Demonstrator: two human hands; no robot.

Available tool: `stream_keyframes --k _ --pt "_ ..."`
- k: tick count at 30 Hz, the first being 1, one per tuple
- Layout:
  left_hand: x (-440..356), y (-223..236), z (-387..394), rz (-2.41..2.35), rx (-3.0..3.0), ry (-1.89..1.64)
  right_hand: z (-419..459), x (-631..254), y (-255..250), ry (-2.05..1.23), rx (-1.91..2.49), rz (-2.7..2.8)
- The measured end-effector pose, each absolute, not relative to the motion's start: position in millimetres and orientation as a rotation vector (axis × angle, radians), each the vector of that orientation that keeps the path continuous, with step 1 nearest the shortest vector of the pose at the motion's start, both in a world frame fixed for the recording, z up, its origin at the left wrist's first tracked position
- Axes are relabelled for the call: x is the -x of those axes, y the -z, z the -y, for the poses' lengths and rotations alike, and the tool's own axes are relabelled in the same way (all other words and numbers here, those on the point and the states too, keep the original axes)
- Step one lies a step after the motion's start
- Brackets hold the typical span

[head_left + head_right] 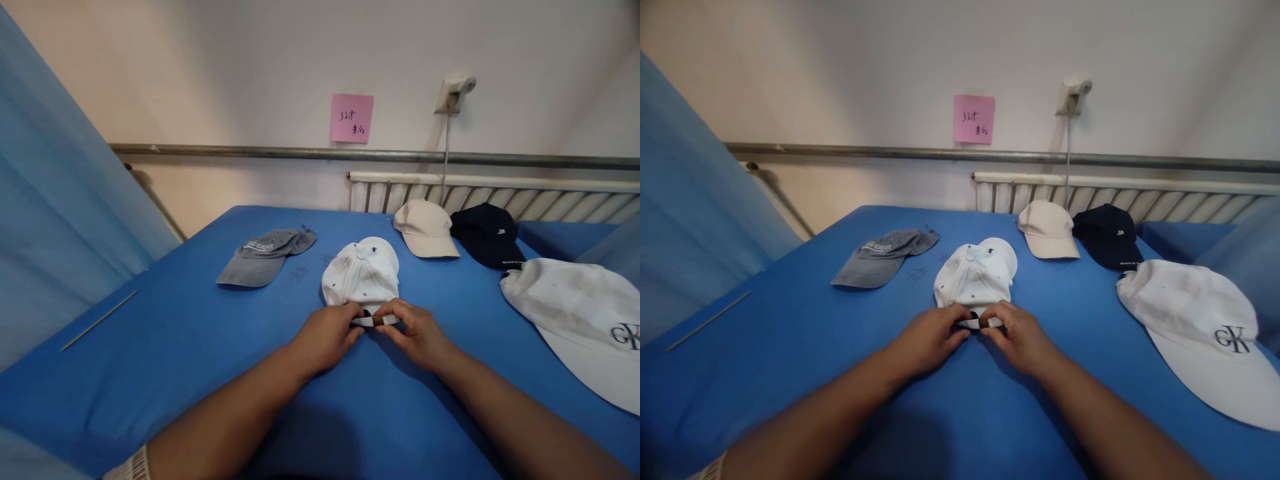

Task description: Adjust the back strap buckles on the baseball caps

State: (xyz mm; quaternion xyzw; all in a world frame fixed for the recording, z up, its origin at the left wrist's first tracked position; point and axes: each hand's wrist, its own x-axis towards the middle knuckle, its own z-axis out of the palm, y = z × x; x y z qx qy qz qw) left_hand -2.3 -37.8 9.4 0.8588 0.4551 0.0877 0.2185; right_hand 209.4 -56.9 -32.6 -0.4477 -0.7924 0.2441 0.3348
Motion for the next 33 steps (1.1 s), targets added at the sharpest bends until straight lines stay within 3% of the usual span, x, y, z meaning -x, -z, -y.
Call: stream_keyframes --k 33 --pt "-5.5 1.1 42.7 -1.086 -2.145 -0.427 59.5 -204.4 36.6 -0.744 1.094 2.053"
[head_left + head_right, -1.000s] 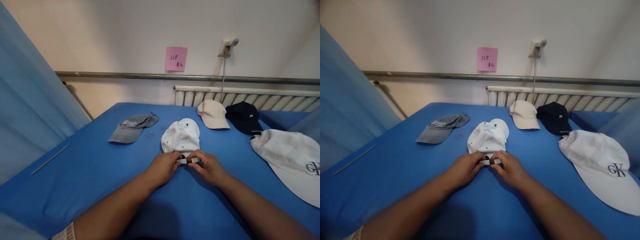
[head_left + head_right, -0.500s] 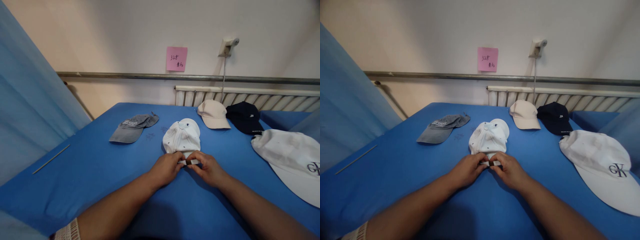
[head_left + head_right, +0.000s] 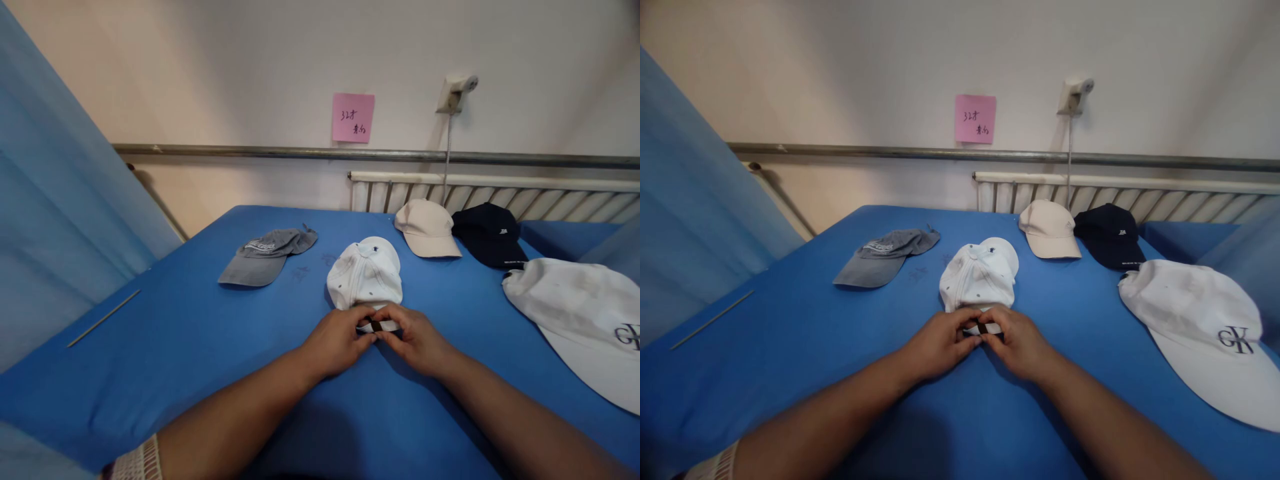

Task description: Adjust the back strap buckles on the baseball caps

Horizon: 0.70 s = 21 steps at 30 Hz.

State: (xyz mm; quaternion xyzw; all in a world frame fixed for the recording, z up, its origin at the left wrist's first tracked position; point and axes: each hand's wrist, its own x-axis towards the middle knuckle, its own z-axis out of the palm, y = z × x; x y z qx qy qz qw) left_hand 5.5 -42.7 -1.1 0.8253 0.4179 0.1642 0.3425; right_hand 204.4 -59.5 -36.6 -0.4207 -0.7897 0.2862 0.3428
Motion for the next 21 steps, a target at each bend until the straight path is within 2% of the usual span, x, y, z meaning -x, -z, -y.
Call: stream_keyframes --k 4,10,14,16,21 --pt "-7.0 1.5 40.7 -1.082 -2.106 -0.434 61.3 -205.7 34.4 -0.85 1.054 2.016" --pt "-8.1 10.9 35.7 -1.077 -2.016 -0.457 59.1 -210.0 32.6 -1.355 0.945 1.779" --pt "-9.5 22.5 34.6 -1.13 -1.894 -0.493 55.0 -209.8 35.3 -1.542 0.983 1.582" --pt "-10.4 27.0 34.1 -1.162 -1.883 -0.533 51.4 -209.9 38.0 -1.514 1.076 1.494" --pt "-13.4 31.8 32.0 -1.203 -1.855 -0.607 37.9 -216.7 42.9 -1.096 1.32 1.208"
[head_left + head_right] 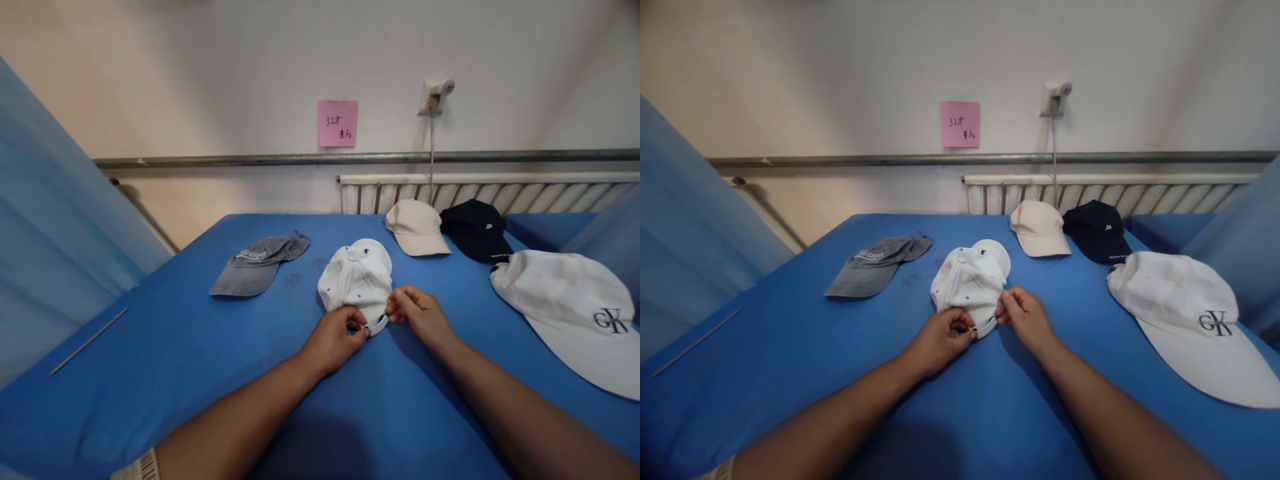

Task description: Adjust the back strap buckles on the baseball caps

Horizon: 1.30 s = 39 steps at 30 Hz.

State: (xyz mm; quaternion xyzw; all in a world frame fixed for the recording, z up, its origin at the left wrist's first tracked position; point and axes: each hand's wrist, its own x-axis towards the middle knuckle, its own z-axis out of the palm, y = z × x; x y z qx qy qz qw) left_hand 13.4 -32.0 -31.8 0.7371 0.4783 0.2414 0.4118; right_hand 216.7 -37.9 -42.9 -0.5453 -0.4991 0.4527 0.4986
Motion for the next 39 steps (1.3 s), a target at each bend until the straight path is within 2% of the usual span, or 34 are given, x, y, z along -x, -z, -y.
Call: stream_keyframes --k 7,16,24,31,39 --pt "-15.9 26.2 26.3 -1.223 -1.47 -0.617 32.8 -218.3 37.3 -1.164 1.371 0.894" --pt "-11.8 11.2 21.4 -1.213 -1.344 -0.681 33.7 -211.2 38.2 -1.369 1.493 0.964" --pt "-10.7 23.6 22.0 -1.147 -1.493 -0.611 41.2 -201.8 48.5 -1.286 1.291 1.287" --pt "-11.1 27.7 26.8 -1.173 -1.845 -0.553 39.4 -198.3 67.3 -1.256 1.322 1.413" --pt "-14.7 31.0 27.5 -1.326 -1.954 -0.551 41.2 -200.8 66.2 -1.219 1.341 1.417"
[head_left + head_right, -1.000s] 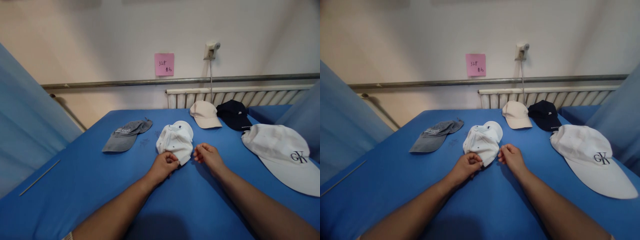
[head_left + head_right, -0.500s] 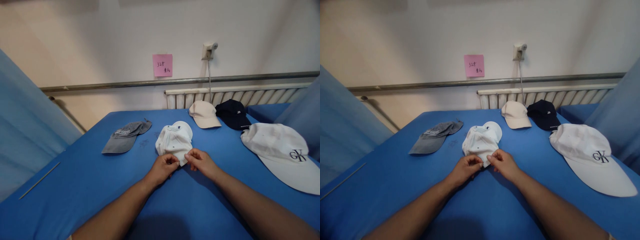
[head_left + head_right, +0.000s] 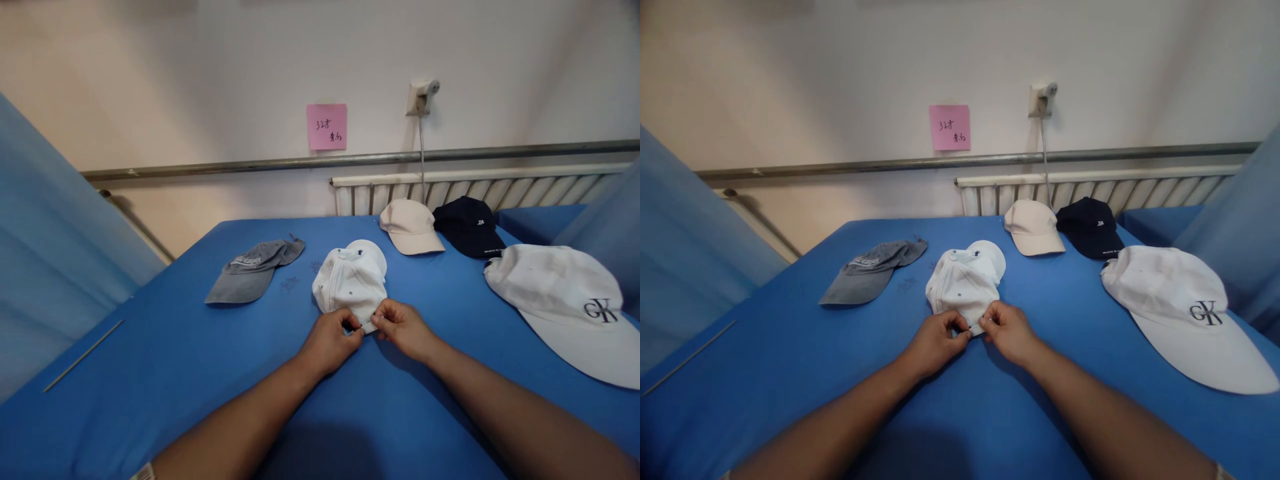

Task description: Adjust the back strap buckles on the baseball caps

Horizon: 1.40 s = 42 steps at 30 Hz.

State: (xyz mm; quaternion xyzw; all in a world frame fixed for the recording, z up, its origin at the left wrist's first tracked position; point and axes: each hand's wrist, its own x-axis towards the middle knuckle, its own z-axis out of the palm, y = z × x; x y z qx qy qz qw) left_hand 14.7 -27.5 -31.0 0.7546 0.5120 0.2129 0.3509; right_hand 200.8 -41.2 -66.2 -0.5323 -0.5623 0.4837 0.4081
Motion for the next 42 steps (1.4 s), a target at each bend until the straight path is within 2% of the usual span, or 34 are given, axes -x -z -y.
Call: stream_keyframes --k 8,18,42 --pt "-16.5 13.1 36.2 -1.332 -2.159 -0.486 40.2 -202.0 63.2 -1.23 1.353 1.323" --pt "-26.5 4.2 47.5 -1.517 -2.502 -0.087 39.1 -201.4 53.2 -1.354 1.302 1.208" --pt "-20.9 7.8 42.3 -1.429 -2.37 -0.21 36.1 -203.3 56.3 -1.287 1.389 1.161"
